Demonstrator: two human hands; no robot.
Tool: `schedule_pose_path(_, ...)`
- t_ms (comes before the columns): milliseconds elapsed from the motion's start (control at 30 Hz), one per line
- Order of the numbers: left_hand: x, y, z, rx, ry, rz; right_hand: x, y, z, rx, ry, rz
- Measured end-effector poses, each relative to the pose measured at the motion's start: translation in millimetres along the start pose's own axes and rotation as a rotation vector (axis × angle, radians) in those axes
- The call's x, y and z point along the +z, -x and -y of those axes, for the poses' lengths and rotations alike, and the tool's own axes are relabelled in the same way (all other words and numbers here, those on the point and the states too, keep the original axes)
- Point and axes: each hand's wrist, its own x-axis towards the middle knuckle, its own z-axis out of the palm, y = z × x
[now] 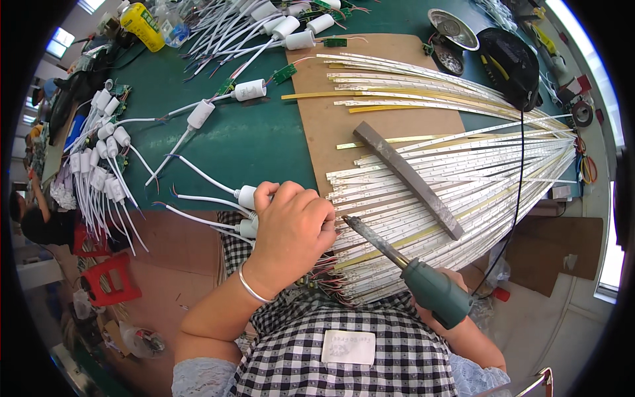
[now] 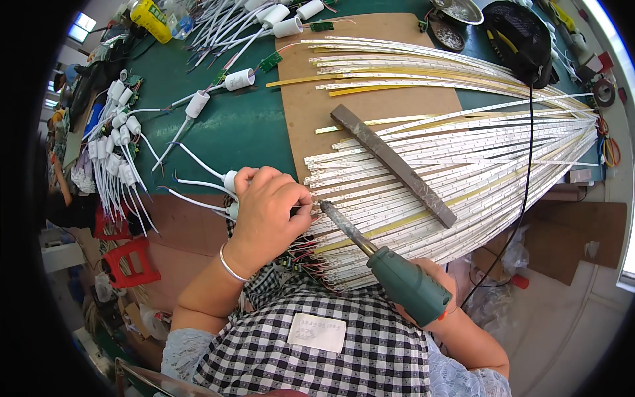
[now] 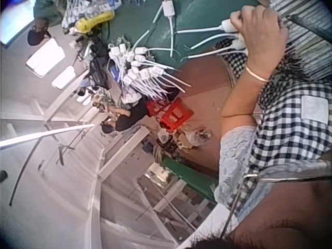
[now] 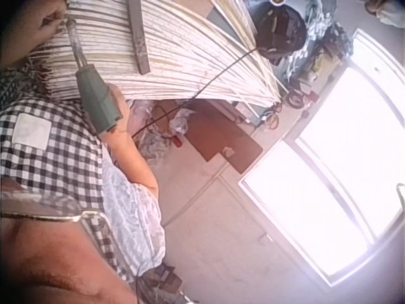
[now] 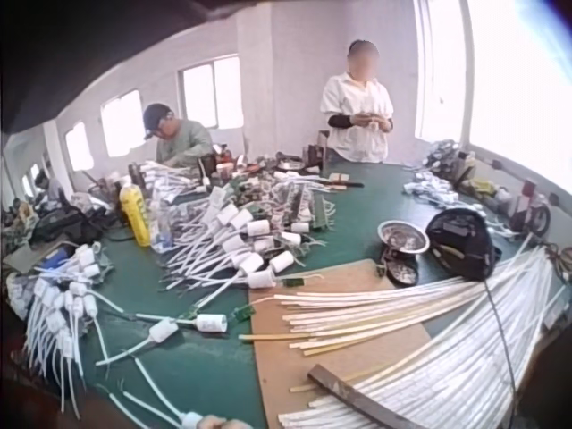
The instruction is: The person uses a soldering iron to attach wires to small green circuit boards. They pick up a board, apply heat to the connection points, and place the finished unit on the table. The person repeats this process for multiple units throughout the clip.
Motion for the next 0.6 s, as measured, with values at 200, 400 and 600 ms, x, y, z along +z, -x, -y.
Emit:
schedule_pose_path(200, 3.3, 0.6, 1.8, 0.003, 0.001, -0.035, -5.9, -7.8, -1.2, -0.241, 0.302, 0.062)
schedule_pose_path(400, 1.5, 0.3, 0.5, -0.003, 0.018, -0.022, -6.7, 5.7, -13.8, 0.076, -0.178, 0.078)
schedule_pose_path(600, 1.9, -0.3, 0.8, -0.009, -0.010, -0.003, -3.7, -1.5, -10.9, 0.052, -0.249, -0.081)
